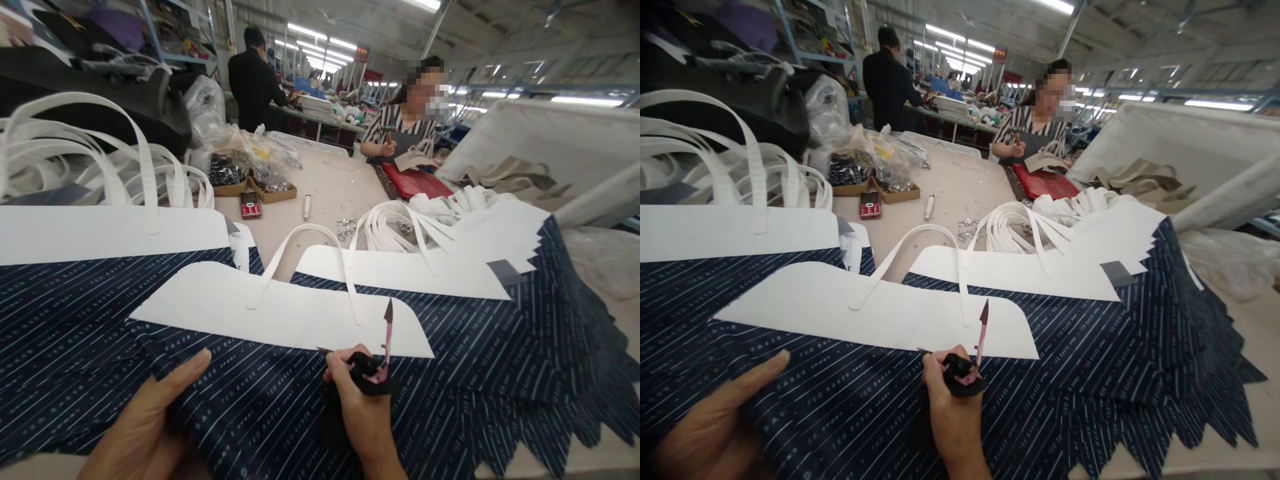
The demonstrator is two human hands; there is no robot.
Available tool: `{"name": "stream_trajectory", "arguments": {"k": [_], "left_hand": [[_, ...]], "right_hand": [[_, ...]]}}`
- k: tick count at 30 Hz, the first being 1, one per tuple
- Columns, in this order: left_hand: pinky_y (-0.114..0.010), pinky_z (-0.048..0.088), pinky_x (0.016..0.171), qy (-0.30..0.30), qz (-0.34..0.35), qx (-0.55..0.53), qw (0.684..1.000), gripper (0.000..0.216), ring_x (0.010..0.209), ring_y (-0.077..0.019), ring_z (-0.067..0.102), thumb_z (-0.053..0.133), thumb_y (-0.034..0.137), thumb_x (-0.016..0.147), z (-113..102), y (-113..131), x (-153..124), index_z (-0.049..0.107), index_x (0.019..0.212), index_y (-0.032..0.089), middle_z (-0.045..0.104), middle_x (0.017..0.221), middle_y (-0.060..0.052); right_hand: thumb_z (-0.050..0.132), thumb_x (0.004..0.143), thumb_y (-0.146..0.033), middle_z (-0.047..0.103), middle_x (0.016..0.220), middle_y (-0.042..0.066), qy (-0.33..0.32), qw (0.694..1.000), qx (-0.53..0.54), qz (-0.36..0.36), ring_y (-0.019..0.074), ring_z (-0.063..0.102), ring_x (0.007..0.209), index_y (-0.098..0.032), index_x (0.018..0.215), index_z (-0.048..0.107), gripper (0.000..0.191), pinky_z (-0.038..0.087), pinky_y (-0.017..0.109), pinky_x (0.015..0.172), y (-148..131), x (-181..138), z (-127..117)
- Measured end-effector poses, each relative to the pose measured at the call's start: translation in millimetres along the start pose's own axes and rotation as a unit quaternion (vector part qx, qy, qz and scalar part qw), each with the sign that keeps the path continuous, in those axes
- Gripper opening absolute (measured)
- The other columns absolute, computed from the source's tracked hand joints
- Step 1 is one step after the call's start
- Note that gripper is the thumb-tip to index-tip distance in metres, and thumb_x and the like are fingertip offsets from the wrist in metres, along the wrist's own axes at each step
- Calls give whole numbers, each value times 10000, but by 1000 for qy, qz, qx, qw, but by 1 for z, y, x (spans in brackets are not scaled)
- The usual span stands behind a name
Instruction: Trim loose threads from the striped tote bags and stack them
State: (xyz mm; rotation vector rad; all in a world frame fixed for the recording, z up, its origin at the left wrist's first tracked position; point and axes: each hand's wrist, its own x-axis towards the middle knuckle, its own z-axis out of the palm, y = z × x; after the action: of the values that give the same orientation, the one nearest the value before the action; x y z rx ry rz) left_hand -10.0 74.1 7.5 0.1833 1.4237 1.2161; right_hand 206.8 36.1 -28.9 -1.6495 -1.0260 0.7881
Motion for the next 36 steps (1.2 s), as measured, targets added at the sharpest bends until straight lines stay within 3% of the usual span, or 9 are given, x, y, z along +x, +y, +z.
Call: {"name": "stream_trajectory", "arguments": {"k": [3, 7, 11, 15, 24, 29, 36], "left_hand": [[-360, 635, 812, -8, -34, -56, 998, 488, 1059, -272, 699, 797, 150, 624, 22, -1, -11, 727, 1061, 356, 763, 1103, 31], [-356, 617, 863, -37, -24, -61, 997, 499, 1143, -278, 663, 805, 152, 632, 36, -6, -13, 728, 1083, 351, 750, 1150, 33], [-429, 603, 909, -85, -127, -67, 986, 437, 1087, -305, 690, 779, 172, 711, 49, -21, -10, 720, 1138, 242, 754, 1147, -54], [-432, 615, 884, -59, -157, -69, 983, 374, 1013, -294, 717, 738, 121, 766, 58, -33, 0, 700, 1136, 168, 769, 1076, -101], [-390, 614, 896, -60, -131, -42, 989, 366, 1075, -290, 694, 738, 167, 793, 38, -43, -4, 698, 1157, 156, 742, 1161, -114], [-334, 603, 909, -45, -165, -77, 982, 394, 1094, -255, 688, 697, 193, 834, 31, -45, -9, 673, 1226, 213, 737, 1192, -65], [-385, 611, 903, -41, -173, -99, 979, 397, 1121, -278, 678, 645, 137, 852, 31, -47, -9, 664, 1242, 211, 748, 1164, -69]], "right_hand": [[630, 855, -410, 637, 671, 5, 2, 1000, -6, 8, 198, 610, 676, -197, 709, 652, 259, 463, 324, 677, -1, 4, 2], [640, 847, -392, 643, 653, 1, 5, 1000, 5, 24, 197, 613, 674, -197, 702, 636, 243, 465, 320, 680, -3, 8, 2], [649, 843, -352, 650, 649, 0, -3, 999, 18, 35, 197, 617, 661, -191, 711, 635, 209, 461, 327, 689, -4, 9, 3], [654, 839, -345, 654, 655, 6, -5, 999, 37, 37, 201, 628, 662, -188, 712, 646, 201, 473, 327, 682, -4, 9, 5], [658, 858, -328, 666, 620, 4, -11, 996, 84, 34, 194, 650, 640, -194, 664, 646, 235, 501, 330, 708, -8, 8, 5], [655, 856, -328, 663, 644, 6, -17, 998, 55, 34, 184, 634, 645, -192, 695, 666, 210, 487, 302, 662, -8, 2, 12], [643, 864, -323, 646, 666, -6, -21, 999, 30, 29, 179, 634, 656, -202, 707, 663, 199, 478, 299, 676, -6, -1, 16]]}}
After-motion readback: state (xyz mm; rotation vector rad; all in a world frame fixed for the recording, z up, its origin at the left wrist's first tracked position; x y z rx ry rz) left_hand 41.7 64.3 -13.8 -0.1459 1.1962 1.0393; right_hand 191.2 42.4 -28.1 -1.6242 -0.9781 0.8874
